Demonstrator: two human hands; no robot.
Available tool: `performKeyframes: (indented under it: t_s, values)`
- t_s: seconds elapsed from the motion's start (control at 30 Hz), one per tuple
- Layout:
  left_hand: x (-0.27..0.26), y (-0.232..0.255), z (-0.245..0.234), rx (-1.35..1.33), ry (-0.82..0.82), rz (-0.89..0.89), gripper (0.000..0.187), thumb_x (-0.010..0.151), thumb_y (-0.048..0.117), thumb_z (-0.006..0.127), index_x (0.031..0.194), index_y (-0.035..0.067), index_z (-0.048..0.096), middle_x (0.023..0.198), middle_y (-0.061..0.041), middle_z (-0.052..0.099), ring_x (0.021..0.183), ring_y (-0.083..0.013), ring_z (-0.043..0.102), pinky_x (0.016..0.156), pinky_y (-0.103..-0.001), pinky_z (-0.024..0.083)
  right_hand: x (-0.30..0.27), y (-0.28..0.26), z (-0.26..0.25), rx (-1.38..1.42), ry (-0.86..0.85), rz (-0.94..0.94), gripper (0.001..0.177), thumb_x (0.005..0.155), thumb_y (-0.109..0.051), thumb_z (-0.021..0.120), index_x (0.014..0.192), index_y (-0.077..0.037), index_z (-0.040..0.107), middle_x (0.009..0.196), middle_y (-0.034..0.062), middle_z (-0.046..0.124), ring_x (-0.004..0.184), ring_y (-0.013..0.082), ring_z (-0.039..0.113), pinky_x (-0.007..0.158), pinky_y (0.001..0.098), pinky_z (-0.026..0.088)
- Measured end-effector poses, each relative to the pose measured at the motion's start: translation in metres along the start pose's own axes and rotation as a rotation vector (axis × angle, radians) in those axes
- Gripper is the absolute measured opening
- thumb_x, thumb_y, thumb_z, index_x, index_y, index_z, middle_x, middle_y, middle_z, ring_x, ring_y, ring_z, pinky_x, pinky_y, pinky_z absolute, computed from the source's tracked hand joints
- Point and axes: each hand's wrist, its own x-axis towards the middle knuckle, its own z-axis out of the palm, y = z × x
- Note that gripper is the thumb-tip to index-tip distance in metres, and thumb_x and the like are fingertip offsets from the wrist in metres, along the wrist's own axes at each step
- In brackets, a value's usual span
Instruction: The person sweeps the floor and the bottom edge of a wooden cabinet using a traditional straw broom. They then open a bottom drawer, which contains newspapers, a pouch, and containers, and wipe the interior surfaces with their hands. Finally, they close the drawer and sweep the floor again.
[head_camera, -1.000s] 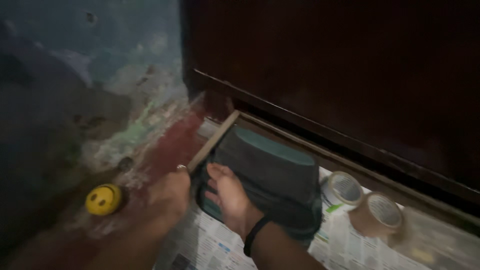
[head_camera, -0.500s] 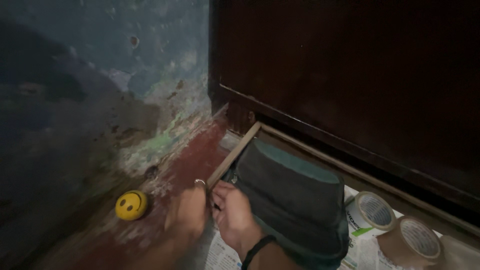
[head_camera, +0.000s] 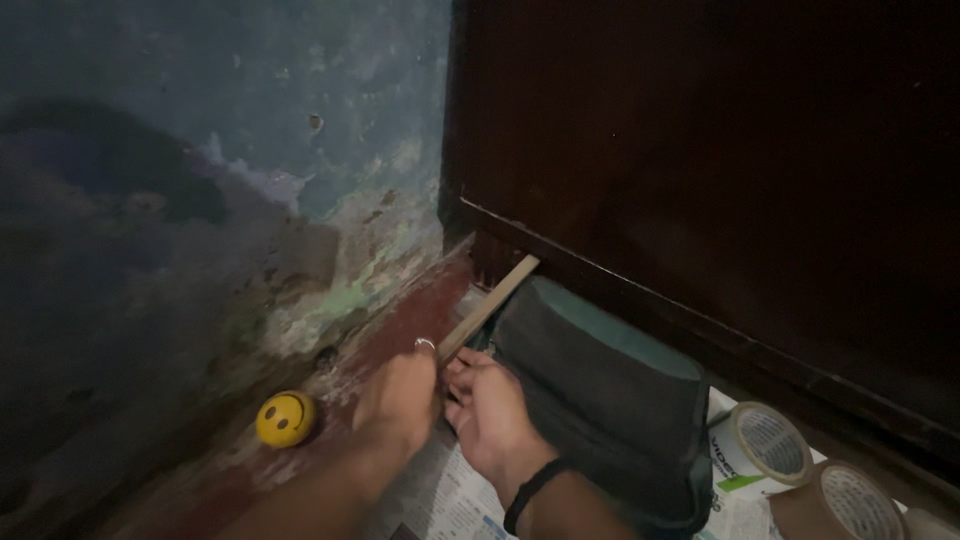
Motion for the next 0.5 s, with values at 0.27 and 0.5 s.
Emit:
performKeyframes:
  t_s: [0.27,0.5]
  values:
    - [0.014,-0.010,0.016,-0.098,0.055,-0.026,0.028,0.107,0.017,0.047,0.128,0.005,0.062,0.125,-0.025,0.067,0.117,-0.0392,0.065,0.101,-0.052,0.048,0.012,0.002,-0.004,-0.009,-0.044,-0.063,0.045,0.083,0.010,0.045,0.125,0.000,0.060,0.116,0.0139,0.069,0.108,0.0269,0.064,0.093,0.0389,0.051]
    - [0.010,-0.015,0.024,0.072,0.073,0.043,0.024,0.096,0.005,0.051,0.119,0.003,0.059,0.112,-0.025,0.071,0.109,-0.0417,0.068,0.092,-0.053,0.055,0.013,0.003,-0.006,-0.033,-0.037,-0.054,0.039,0.087,0.008,0.046,0.122,0.000,0.063,0.117,0.0098,0.069,0.110,0.0222,0.063,0.095,0.0341,0.048]
